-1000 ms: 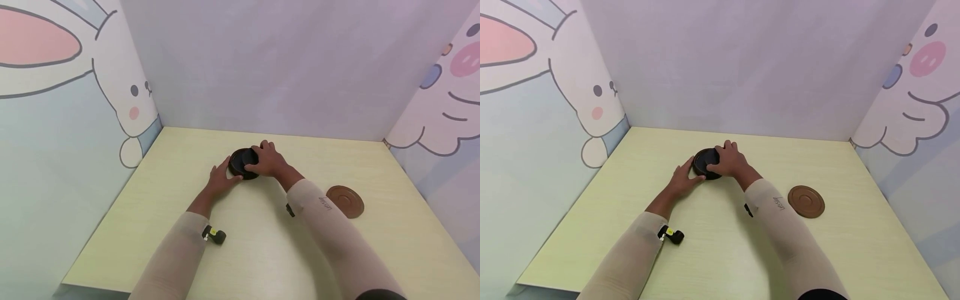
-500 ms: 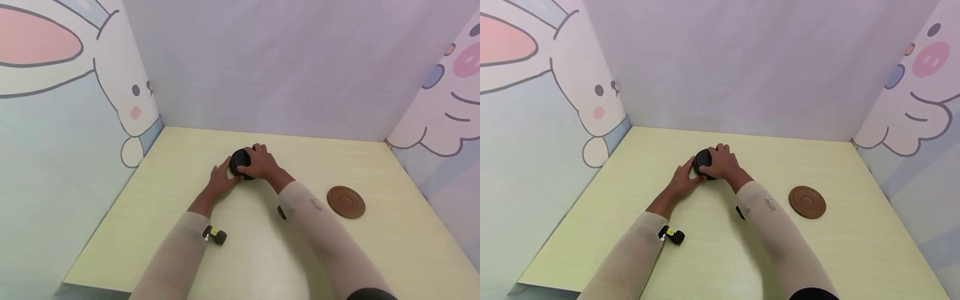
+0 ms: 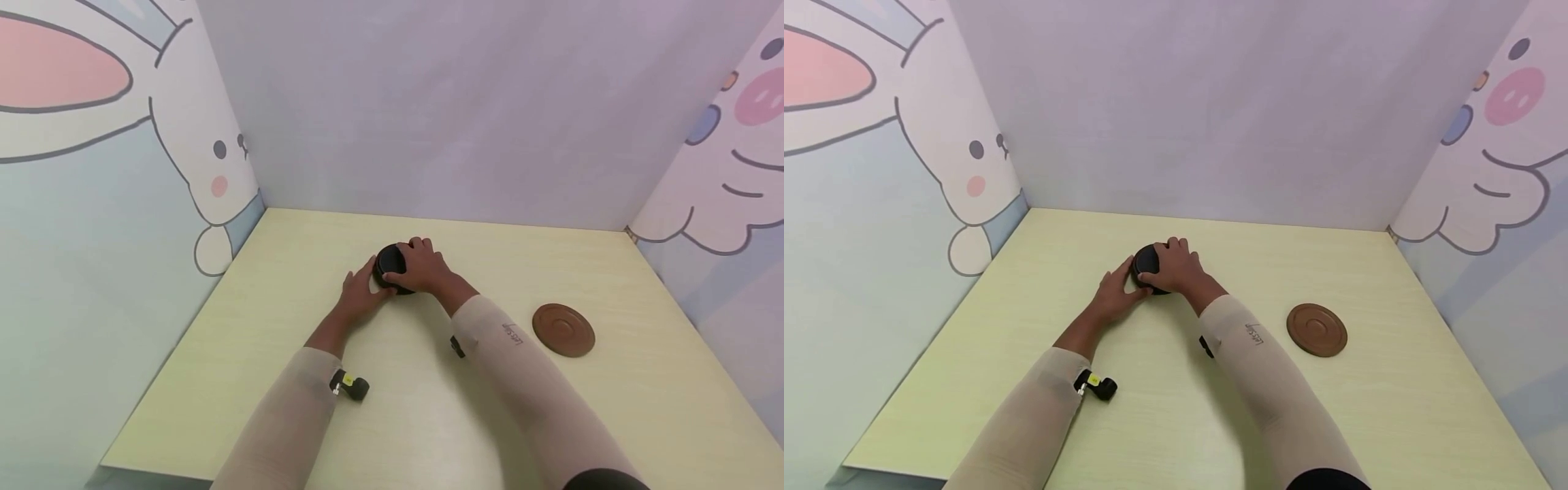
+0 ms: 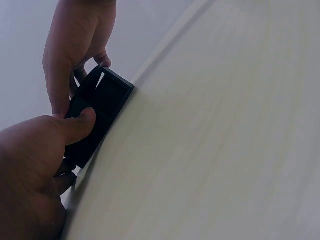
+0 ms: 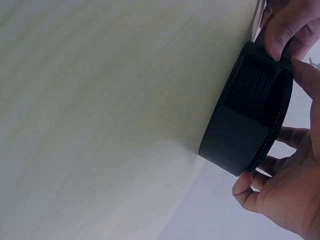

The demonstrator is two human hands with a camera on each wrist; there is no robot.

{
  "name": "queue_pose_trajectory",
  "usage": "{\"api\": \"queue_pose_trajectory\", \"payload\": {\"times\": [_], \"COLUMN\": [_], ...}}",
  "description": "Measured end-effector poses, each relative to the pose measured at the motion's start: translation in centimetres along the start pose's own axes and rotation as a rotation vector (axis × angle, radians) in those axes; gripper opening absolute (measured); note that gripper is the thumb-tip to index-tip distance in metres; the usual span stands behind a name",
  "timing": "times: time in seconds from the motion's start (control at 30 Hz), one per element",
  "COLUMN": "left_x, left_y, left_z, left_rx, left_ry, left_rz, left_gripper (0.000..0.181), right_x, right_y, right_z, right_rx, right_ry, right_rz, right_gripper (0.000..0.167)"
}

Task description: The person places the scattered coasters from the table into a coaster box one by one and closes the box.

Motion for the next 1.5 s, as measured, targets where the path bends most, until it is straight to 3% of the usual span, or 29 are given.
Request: {"api": "queue_pose_trajectory", "payload": {"times": [0.27, 0.57, 1.03, 1.27, 1.5], "left_x": [0.3, 0.2, 0.0, -0.1, 0.1], "left_y": [0.2, 0.2, 0.3, 0.2, 0.2], "left_z": [0.0, -0.1, -0.2, 0.1, -0.1], "left_rx": [0.022, 0.006, -0.002, 0.021, 0.008], "left_ry": [-0.006, -0.003, 0.025, 0.005, 0.001], "left_rz": [0.003, 0.009, -0.026, -0.003, -0.007], "left_gripper": [0.098, 0.098, 0.099, 0.1, 0.099], "right_x": [-0.3, -0.7, -2.7, -3.8, -5.8], "right_y": [0.3, 0.1, -1.1, -1.9, -2.3], "right_z": [0.3, 0.4, 1.5, 3.0, 4.1], "right_rx": [0.02, 0.03, 0.092, 0.104, 0.108], "right_ry": [-0.006, -0.033, -0.144, -0.129, -0.08], "right_rz": [-0.042, -0.073, -0.272, -0.351, -0.339], "right_gripper": [0.089, 0.092, 0.103, 0.104, 0.107]}}
Point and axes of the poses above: each hand's wrist, its own z-axis away from the middle knuckle, its own y-axis out of the palm, x = y × z, the point moved 4 cm from there along -z, towards the middle knuckle
